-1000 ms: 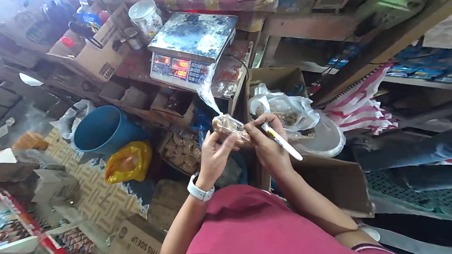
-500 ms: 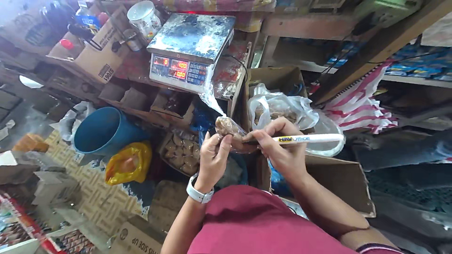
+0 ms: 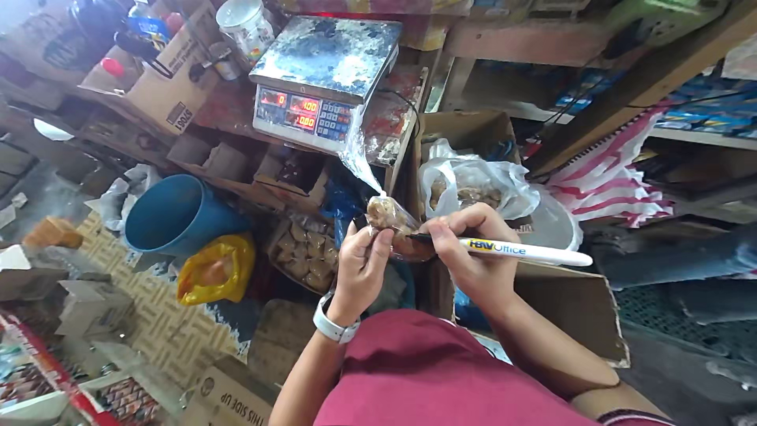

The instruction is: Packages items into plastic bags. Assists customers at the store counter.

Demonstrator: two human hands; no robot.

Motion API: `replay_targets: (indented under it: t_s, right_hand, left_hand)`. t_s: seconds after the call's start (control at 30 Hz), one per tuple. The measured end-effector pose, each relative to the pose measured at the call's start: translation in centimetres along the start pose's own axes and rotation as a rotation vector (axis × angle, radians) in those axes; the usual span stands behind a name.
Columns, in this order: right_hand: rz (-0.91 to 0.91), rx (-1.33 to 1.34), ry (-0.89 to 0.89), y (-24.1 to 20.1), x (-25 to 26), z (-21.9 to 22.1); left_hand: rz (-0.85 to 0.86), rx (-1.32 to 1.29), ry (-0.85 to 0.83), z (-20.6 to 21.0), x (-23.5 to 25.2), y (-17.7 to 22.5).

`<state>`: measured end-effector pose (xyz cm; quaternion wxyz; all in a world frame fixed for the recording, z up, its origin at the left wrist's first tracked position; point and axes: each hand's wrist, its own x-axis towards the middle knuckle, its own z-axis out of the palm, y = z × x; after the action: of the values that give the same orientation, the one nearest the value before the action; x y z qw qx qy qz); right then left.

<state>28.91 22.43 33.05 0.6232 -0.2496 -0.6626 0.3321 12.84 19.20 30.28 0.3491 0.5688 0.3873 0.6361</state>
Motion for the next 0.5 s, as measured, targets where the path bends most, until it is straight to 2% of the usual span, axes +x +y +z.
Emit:
replay_targets:
  t_s: [0.37,0.5]
  right_hand:
    - [-0.010,0.030,-0.039,-0.01,-0.19,0.03]
    - [0.045,0.088,0.006,-0.28,0.12,0.07]
  left_hand:
    - [-0.021,-0.058,0.010,0.08,0.06,-0.01]
    - [-0.011,-0.061,0.005,0.09,0.00,0.00]
